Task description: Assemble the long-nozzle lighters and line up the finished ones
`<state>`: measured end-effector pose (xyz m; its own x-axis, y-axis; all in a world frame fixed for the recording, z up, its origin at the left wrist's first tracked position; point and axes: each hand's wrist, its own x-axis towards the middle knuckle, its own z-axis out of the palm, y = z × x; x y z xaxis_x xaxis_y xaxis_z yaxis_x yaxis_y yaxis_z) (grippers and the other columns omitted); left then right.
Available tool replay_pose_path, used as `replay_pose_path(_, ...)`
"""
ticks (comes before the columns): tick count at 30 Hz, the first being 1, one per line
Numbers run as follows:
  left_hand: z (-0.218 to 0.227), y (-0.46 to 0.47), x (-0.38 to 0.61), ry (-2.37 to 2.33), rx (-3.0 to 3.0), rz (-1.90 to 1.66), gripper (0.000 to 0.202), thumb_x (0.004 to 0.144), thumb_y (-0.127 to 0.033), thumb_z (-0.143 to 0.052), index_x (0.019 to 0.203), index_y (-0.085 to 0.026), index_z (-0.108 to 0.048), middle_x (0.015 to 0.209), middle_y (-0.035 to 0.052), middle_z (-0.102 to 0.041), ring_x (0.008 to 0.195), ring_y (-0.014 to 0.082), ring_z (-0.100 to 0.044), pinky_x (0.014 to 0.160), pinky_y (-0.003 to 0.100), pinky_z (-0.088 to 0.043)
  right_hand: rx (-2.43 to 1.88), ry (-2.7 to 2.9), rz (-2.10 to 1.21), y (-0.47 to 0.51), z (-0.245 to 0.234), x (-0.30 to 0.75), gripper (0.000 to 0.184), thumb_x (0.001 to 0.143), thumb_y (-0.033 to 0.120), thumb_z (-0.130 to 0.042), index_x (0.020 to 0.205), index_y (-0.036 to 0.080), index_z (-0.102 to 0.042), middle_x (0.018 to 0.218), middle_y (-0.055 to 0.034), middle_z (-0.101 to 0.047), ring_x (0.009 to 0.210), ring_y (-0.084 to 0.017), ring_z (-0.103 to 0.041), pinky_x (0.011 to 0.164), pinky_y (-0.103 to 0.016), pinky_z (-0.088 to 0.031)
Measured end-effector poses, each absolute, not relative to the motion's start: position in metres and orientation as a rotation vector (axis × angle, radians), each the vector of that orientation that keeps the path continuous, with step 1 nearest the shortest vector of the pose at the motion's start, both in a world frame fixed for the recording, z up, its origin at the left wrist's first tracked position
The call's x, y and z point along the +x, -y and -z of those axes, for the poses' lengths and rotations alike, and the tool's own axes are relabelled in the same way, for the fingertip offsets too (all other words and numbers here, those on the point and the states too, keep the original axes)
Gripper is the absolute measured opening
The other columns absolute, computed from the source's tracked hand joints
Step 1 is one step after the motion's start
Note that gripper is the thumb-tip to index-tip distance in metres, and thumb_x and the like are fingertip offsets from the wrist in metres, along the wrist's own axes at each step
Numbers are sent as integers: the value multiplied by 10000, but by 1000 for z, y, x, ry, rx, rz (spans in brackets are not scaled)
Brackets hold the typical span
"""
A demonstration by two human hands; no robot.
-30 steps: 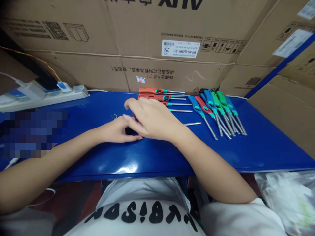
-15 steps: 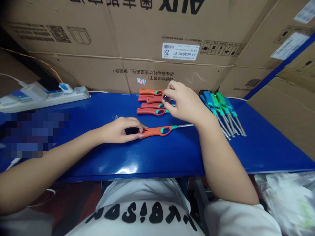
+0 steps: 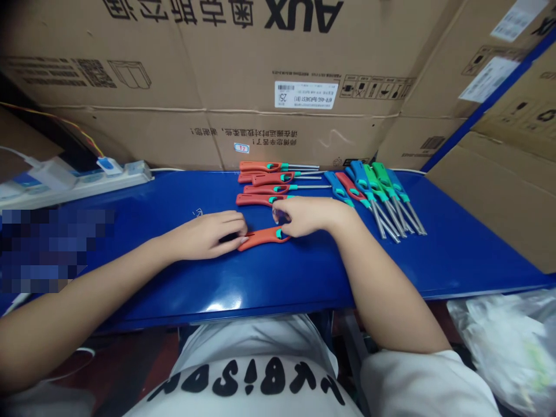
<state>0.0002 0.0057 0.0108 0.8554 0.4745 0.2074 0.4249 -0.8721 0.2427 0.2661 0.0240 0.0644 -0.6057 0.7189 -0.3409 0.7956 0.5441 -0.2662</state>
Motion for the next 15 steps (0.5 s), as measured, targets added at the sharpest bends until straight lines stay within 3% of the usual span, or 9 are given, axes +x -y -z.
replay_pose_path(4, -5, -6, 3, -818, 2974, -341, 339, 1086, -358, -357, 926, -192, -605, 908, 58, -642, 817, 189, -605, 757, 301, -459, 1238, -2493, 575, -22, -61, 259, 195, 824, 289, -662, 990, 206, -602, 915, -20, -679, 687, -141, -547, 597, -246, -377)
replay_pose_path(8, -4, -9, 2, -998, 2937, -378, 375, 1091, -369, -315, 879, -197, -573, 897, 52, -646, 830, 195, -615, 731, 304, -452, 1235, -2515, 545, -23, -57, 259, 69, 847, 246, -625, 902, 205, -613, 844, -12, -684, 660, -138, -546, 580, -245, -368)
replay_pose_path(12, -16, -18, -11, -1311, 2892, -389, 387, 1082, -389, -292, 878, -199, -560, 932, 70, -656, 877, 218, -636, 734, 319, -467, 1275, -2601, 578, -29, -63, 275, 103, 876, 294, -612, 927, 207, -634, 908, -30, -722, 708, -157, -601, 606, -249, -418)
replay_pose_path(15, -27, -29, -27, -1650, 2867, -180, 370, 1055, -374, -314, 875, -192, -581, 974, 97, -670, 947, 254, -657, 735, 326, -487, 1565, -2642, 506, -40, -72, 299, 165, 896, 344, -591, 966, 199, -627, 993, -63, -735, 809, -189, -649, 682, -266, -467)
